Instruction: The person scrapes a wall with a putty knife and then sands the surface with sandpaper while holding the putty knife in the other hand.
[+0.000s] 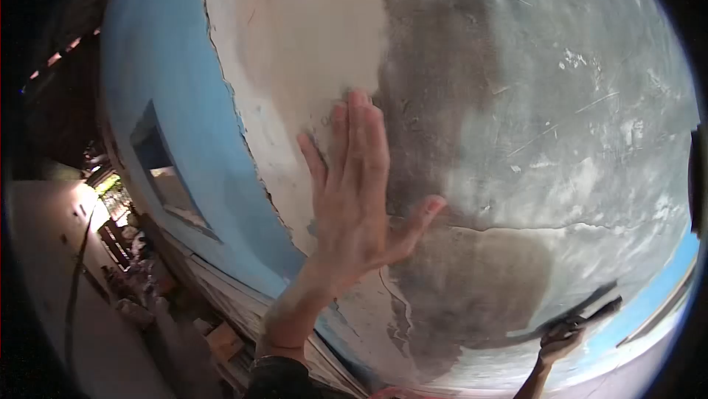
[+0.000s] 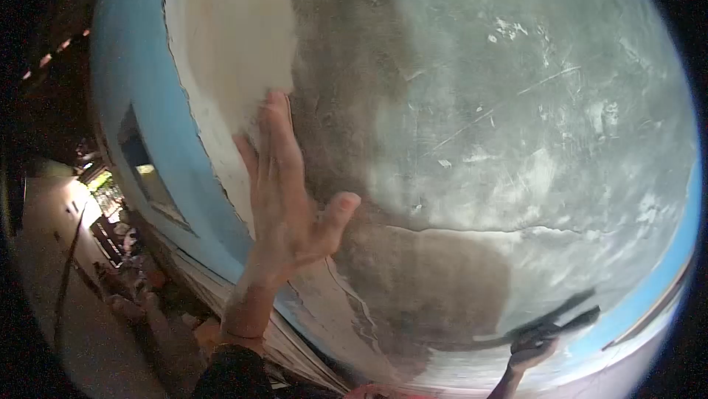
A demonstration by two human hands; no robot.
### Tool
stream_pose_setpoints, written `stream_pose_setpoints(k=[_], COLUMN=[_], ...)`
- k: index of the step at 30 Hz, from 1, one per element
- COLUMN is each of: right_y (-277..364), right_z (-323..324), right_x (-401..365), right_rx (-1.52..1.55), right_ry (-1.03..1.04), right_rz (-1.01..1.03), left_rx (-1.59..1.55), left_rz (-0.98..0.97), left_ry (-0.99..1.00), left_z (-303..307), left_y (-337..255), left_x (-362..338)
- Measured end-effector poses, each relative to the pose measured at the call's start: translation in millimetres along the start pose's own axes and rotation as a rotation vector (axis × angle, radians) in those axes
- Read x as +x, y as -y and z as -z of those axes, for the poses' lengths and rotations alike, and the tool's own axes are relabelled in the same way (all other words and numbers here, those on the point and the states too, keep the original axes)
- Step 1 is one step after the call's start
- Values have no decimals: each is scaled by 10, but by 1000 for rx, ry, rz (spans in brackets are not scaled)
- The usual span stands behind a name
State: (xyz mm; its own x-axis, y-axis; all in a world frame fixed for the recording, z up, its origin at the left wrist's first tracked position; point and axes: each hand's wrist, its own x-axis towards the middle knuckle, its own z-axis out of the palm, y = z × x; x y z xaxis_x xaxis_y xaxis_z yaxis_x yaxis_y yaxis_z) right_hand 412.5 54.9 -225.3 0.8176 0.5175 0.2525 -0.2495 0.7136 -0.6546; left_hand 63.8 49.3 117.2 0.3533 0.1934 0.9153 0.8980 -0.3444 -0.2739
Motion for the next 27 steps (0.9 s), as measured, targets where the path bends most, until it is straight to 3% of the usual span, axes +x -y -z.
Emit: stream_pose_setpoints(k=[5,9,12,13,14,16,18,21,22,25,27], right_y=[-59,-184,-106,-22,-205,-491,-372,140,88,165,-123], right_z=[-26,144,-93,-233,196,431,268,-177,-72,-222,-52], right_x=[-19,20,55,92,13,136,63,-57,116,-112,-38], right_rx=[40,-193,-24,238,89,24,1,45,154,-252,16], right_ry=[-169,-62,-363,-527,-132,18,138,254,490,-66,-92], right_rz=[-62,134,180,55,36,309,408,311,318,438,494], left_rx=[14,-45,48,93,82,53,60,58,50,176,165], left_rz=[-69,-61,-48,-57,-71,-84,-67,-36,-23,-50,-84], left_ry=[4,20,68,85,65,28,7,43,58,61,53], left_z=[152,105,104,119,138,159,133,118,103,51,95], left_y=[222,131,61,72,100,157,139,25,-28,10,24], left_x=[447,327,155,167,263,486,535,353,254,160,404])
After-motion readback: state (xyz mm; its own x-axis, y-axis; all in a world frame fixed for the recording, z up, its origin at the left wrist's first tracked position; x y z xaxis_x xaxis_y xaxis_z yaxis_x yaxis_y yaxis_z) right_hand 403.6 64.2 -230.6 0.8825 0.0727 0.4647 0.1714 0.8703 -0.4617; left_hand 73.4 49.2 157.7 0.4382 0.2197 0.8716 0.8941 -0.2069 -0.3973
